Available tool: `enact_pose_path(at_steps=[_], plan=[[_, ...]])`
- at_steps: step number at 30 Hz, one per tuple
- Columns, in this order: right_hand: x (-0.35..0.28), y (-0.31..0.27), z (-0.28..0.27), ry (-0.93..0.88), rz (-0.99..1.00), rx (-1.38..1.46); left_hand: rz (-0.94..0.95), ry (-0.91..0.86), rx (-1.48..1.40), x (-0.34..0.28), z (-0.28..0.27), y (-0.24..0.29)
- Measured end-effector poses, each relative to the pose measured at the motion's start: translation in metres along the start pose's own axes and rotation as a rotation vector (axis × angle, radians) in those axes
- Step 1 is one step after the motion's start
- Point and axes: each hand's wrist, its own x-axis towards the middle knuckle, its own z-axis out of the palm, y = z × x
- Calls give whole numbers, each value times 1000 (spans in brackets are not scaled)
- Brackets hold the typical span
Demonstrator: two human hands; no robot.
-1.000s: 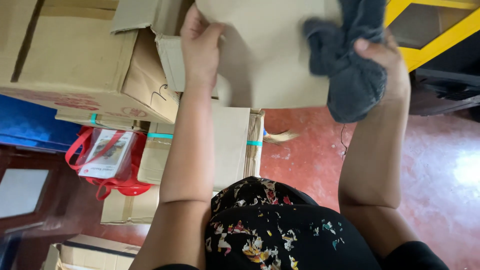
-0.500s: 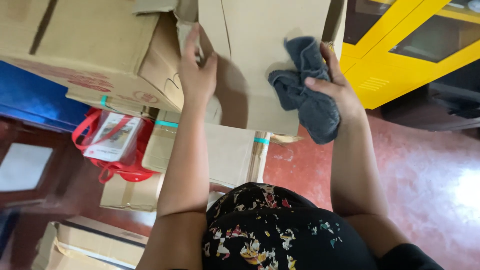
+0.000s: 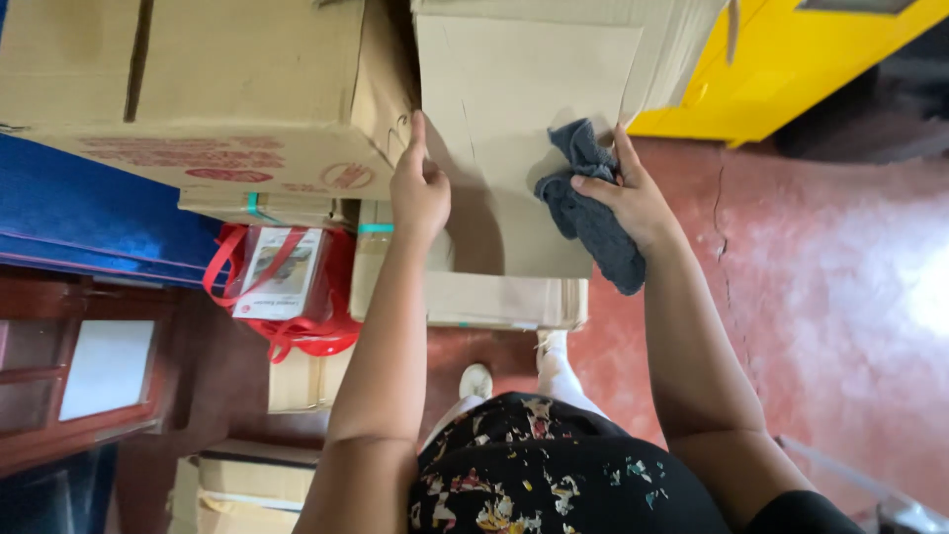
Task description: Wiping down cardboard folders with a cloth before stacking them.
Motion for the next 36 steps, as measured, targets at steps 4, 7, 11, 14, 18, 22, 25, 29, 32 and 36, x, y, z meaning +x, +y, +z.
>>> enact_pose_path(at_steps=[4,7,11,14,18,22,25,29,32,36], plan=[[-25,13,29,54,148,-49,36,39,37,-14,12,-40],[-28,28,39,75,221,-40,29,70,11,-24,28,-64],[-21,43,53,89,296,-107,-2,96,-11,-25,58,-106],[0,78,56,89,315,-149,-49,104,-10,-22,69,-127],[8,106,68,84,355,-298,-56,128,11,-24,86,-151],[14,134,68,99,340,-456,-79,122,117,-24,98,-171],[22,159,65,103,318,-524,-109,76,217,-21,104,-182],[23,168,65,193,252,-713,-228,-106,385,-27,102,-166],[-8,99,99,216,139,-891,-121,-152,490,-40,92,-126],[-9,87,115,219,12,-1090,-95,-267,599,-52,74,-72]])
